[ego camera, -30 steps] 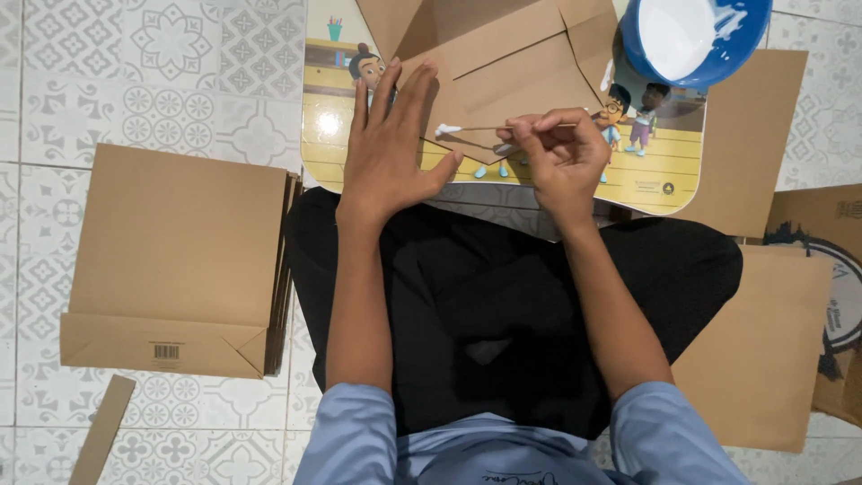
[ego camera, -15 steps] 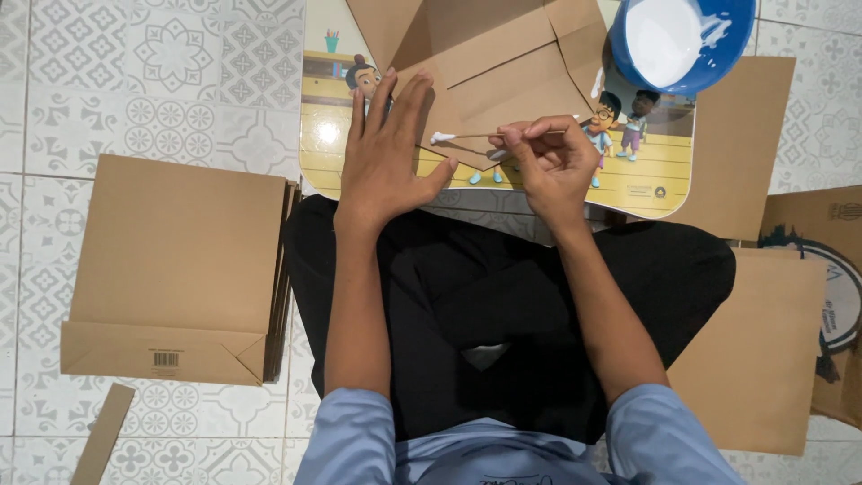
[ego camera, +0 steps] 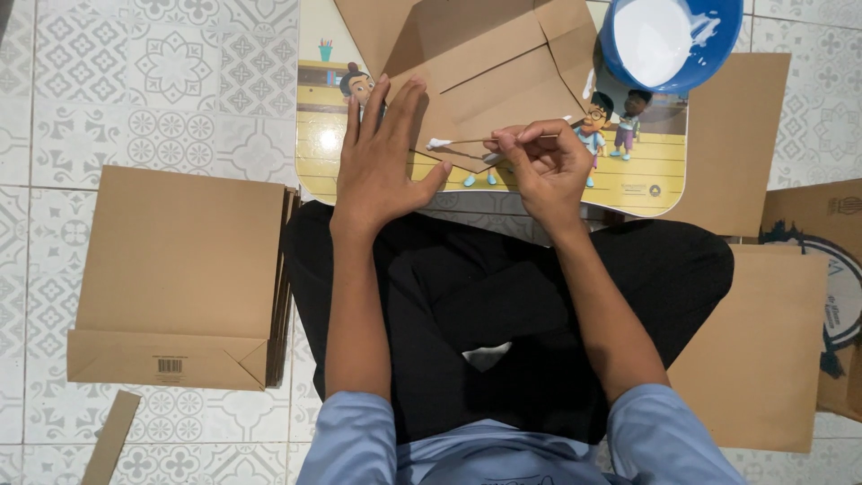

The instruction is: Assembling paper bags by applying glue to cardboard templates and folding them into shape.

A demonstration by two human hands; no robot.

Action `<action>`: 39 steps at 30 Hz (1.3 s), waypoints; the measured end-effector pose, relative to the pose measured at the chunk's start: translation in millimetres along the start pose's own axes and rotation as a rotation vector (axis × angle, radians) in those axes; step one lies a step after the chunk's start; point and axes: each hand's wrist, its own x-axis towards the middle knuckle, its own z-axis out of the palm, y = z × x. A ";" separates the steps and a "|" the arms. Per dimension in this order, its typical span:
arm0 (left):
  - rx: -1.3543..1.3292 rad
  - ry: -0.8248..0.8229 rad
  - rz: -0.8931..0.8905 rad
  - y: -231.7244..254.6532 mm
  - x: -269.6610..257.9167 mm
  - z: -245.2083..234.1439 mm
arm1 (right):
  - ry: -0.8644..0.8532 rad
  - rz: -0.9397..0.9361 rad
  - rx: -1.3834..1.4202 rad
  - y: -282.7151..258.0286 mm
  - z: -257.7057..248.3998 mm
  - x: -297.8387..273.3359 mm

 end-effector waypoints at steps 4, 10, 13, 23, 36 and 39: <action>-0.015 0.017 0.007 2.7 -0.9 -3.6 | 0.005 -0.003 -0.008 -1.2 -1.6 -0.6; -0.007 -0.003 0.000 2.9 0.0 -3.4 | 0.018 0.009 0.037 1.8 -5.8 -3.4; -0.002 -0.012 -0.002 3.4 0.1 -4.4 | 0.019 0.000 0.020 1.2 -7.9 -3.9; -0.008 -0.023 -0.001 3.4 0.8 -4.5 | 0.031 0.014 0.043 2.5 -14.2 -7.9; -0.013 -0.038 -0.021 4.6 0.8 -5.2 | 0.034 0.038 0.036 -1.3 -21.8 -12.3; -0.009 -0.017 -0.008 2.4 0.5 -2.1 | 0.023 0.039 0.037 -2.3 -23.5 -12.3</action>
